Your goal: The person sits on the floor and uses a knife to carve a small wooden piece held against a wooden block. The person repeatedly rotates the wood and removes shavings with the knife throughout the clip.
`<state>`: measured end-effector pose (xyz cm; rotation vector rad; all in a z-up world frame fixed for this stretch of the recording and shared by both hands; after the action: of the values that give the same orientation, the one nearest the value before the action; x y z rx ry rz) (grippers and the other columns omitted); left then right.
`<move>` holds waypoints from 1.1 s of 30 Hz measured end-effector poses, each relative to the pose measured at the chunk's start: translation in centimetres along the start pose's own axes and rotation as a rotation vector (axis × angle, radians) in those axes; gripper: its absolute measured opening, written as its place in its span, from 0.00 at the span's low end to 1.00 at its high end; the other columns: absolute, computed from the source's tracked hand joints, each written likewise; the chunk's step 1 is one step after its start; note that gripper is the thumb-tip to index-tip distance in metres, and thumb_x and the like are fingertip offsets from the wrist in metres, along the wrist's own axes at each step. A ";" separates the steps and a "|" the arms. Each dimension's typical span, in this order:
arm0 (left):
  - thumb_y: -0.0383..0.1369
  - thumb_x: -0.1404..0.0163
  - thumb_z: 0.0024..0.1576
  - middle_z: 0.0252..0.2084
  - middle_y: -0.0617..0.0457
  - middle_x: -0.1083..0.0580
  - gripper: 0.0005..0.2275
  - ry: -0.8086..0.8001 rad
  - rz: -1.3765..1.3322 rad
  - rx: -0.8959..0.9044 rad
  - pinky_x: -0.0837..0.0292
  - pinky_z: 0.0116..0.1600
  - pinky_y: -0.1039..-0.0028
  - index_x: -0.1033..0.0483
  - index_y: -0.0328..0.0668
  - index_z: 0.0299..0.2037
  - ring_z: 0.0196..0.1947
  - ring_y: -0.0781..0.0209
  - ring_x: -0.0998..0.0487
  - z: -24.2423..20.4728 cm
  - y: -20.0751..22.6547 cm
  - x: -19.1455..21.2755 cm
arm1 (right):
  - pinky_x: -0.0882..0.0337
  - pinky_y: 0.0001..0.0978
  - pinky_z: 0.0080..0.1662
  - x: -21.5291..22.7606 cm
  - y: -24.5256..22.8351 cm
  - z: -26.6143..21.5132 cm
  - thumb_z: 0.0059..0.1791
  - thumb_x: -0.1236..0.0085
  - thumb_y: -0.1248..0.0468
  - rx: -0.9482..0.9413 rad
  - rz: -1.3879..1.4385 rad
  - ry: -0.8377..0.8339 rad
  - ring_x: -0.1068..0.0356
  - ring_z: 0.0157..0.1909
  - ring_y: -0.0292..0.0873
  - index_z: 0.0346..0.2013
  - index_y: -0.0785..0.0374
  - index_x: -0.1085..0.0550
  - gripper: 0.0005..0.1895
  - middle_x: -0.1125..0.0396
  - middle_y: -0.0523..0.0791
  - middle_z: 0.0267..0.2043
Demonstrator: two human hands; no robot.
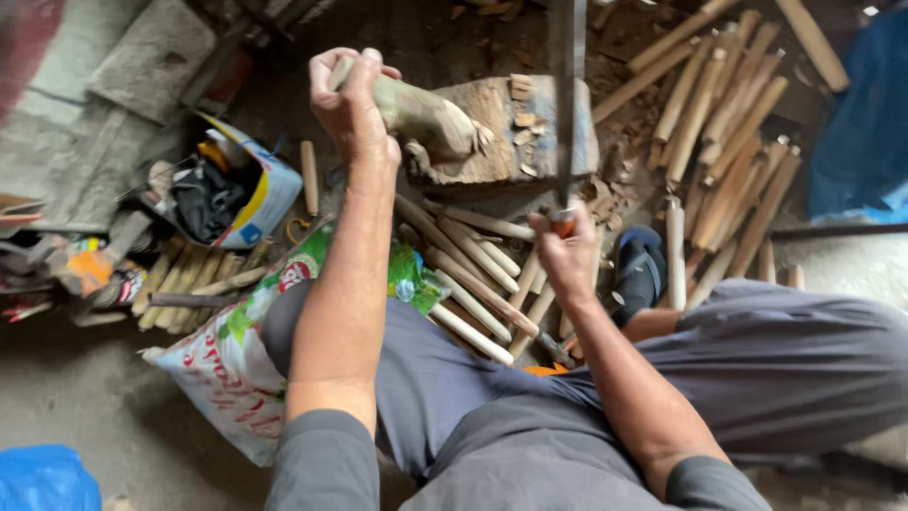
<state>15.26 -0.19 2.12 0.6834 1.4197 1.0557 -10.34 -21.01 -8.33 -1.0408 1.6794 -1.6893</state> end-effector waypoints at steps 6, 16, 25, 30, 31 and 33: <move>0.23 0.44 0.49 0.28 0.50 0.28 0.09 0.165 0.009 -0.052 0.23 0.32 0.69 0.33 0.34 0.36 0.24 0.57 0.22 0.9 -4.3 1.3 | 0.37 0.29 0.30 -3.0 3.2 -2.1 0.52 0.34 0.62 -0.119 -0.186 -0.095 0.40 0.29 0.32 0.35 0.61 0.33 0.13 0.38 0.38 0.27; 0.38 0.43 0.57 0.32 0.52 0.25 0.14 0.271 0.252 -0.149 0.20 0.34 0.71 0.33 0.41 0.42 0.30 0.62 0.21 -1.7 -6.1 0.8 | 0.44 0.35 0.20 -3.6 -1.1 -3.1 0.48 0.40 0.68 -0.517 -0.021 -0.209 0.42 0.18 0.39 0.34 0.58 0.35 0.11 0.41 0.43 0.20; 0.38 0.41 0.56 0.35 0.51 0.28 0.15 0.360 0.316 -0.262 0.24 0.42 0.66 0.33 0.39 0.42 0.35 0.59 0.24 -1.6 -5.8 -0.7 | 0.27 0.30 0.28 3.8 -18.5 3.3 0.59 0.46 0.70 0.686 0.196 0.015 0.34 0.22 0.35 0.41 0.64 0.29 0.03 0.34 0.44 0.26; 0.35 0.40 0.56 0.35 0.52 0.28 0.13 0.386 0.436 -0.289 0.27 0.44 0.65 0.32 0.39 0.41 0.36 0.58 0.25 -3.5 -5.6 -0.1 | 0.31 0.38 0.31 -4.8 -3.1 -0.6 0.52 0.44 0.72 0.311 -0.314 -0.020 0.35 0.27 0.41 0.41 0.64 0.30 0.05 0.35 0.45 0.27; 0.34 0.40 0.56 0.36 0.52 0.28 0.13 0.399 0.480 -0.319 0.28 0.44 0.65 0.32 0.39 0.40 0.37 0.58 0.25 -2.4 -5.1 -0.6 | 0.32 0.39 0.31 -5.9 -0.1 0.3 0.51 0.43 0.73 0.208 -0.294 -0.081 0.35 0.27 0.42 0.42 0.64 0.30 0.07 0.35 0.45 0.27; 0.32 0.39 0.53 0.34 0.52 0.28 0.13 0.362 0.481 -0.286 0.27 0.43 0.67 0.32 0.39 0.40 0.35 0.59 0.25 -1.5 -5.0 -0.3 | 0.33 0.42 0.33 -6.9 5.2 -0.5 0.48 0.42 0.73 -0.082 -0.146 -0.170 0.35 0.29 0.44 0.42 0.64 0.30 0.10 0.35 0.45 0.27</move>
<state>14.68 -2.88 -2.31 0.6593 1.3953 1.7963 -7.64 -15.49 -14.49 -1.3357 1.6082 -1.5819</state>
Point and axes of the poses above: each hand's wrist, its own z-axis towards the middle knuckle, its own x-axis out of the back of the hand, y = z × x, the point moved 4 cm from there along z, towards the middle knuckle
